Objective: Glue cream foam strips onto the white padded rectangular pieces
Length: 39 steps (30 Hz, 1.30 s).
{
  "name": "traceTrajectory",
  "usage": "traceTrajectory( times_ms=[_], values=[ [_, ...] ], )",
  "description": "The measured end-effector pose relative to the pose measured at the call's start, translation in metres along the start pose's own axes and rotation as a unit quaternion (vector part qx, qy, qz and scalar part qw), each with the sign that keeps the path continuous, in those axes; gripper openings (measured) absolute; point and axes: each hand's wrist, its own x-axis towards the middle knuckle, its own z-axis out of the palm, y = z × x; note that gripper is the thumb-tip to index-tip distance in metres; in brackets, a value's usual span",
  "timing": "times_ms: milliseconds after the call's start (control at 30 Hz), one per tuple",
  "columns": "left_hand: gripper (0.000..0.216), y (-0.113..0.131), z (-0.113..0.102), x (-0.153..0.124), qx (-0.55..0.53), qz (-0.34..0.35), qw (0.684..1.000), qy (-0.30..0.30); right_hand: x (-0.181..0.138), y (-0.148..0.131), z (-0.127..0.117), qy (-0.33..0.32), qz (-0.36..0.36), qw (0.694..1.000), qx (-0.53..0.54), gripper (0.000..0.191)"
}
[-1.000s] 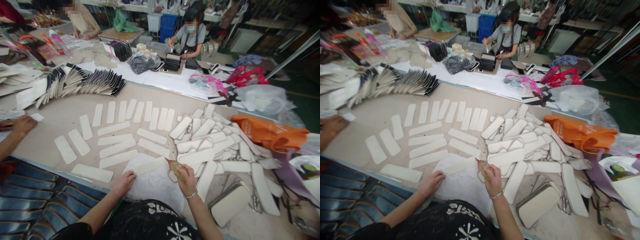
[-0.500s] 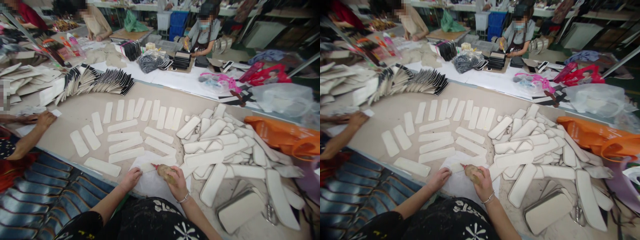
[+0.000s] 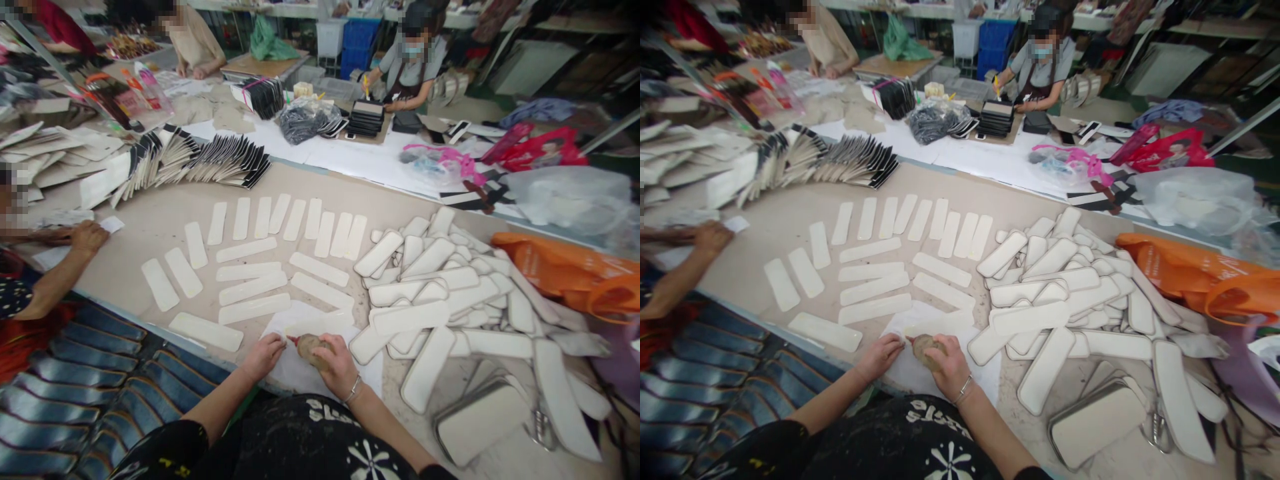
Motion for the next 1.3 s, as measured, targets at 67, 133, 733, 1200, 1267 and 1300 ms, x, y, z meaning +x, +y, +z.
traceTrajectory(
  times_ms=[67,133,733,1200,1267,1300],
  values=[
    [0.028,-0.002,0.001,0.000,0.004,0.008,1.000,0.002,-0.004,-0.002,-0.002,-0.003,-0.001,1.000,0.003,0.042],
    [0.028,-0.004,0.002,0.000,0.007,0.012,1.000,0.004,-0.007,-0.003,-0.004,-0.004,-0.001,1.000,0.004,0.042],
    [0.025,0.002,-0.006,0.009,0.007,-0.007,0.999,-0.035,-0.049,0.035,-0.099,0.115,0.061,0.976,-0.176,0.033],
    [0.022,0.010,-0.006,0.017,0.058,-0.030,0.996,-0.065,-0.009,0.010,-0.029,0.063,-0.007,0.996,-0.061,0.038],
    [0.022,0.011,-0.006,0.017,0.067,-0.035,0.995,-0.068,-0.010,0.015,-0.032,0.058,-0.005,0.996,-0.065,0.040],
    [0.021,0.012,-0.006,0.017,0.071,-0.038,0.994,-0.071,-0.013,0.018,-0.037,0.064,0.003,0.996,-0.070,0.040]
  ],
)
